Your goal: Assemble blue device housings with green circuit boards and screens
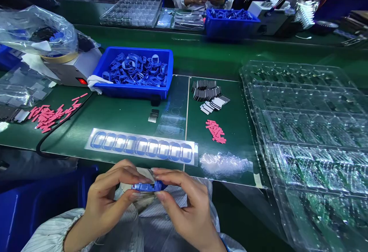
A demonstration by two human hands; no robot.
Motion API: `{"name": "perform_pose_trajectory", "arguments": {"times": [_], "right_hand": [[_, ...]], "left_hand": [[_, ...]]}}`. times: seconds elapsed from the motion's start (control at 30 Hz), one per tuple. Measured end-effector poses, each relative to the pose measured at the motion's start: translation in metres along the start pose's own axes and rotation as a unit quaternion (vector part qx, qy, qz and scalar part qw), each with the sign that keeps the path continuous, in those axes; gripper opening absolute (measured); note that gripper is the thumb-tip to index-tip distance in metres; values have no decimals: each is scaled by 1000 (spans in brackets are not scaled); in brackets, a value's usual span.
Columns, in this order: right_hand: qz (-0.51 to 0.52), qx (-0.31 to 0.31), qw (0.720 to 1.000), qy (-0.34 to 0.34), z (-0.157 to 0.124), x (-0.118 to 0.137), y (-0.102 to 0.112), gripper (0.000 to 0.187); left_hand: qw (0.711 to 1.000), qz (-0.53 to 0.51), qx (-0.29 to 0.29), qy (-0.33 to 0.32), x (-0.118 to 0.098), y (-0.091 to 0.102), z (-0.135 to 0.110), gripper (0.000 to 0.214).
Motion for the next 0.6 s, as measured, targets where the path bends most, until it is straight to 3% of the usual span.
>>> {"name": "perform_pose_trajectory", "arguments": {"times": [0.23, 0.43, 0.6], "right_hand": [[14, -27, 999, 28, 6, 6, -1, 13], [-89, -50, 995, 6, 5, 1, -3, 21], [-161, -146, 976, 11, -2, 3, -2, 28]], "left_hand": [[999, -8, -40, 2, 3, 2, -2, 10], [989, -2, -113, 95, 26, 1, -6, 10], [977, -26, -160, 138, 32, -3, -9, 8]]}}
Point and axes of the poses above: each hand's wrist, its own z-axis towards the middle knuckle, its own y-axis out of the back of the hand, x = y × z, the point moved 9 cm from there along z, towards the middle knuckle, and after that the axes turned 2 degrees about z, right-handed, at the moved point
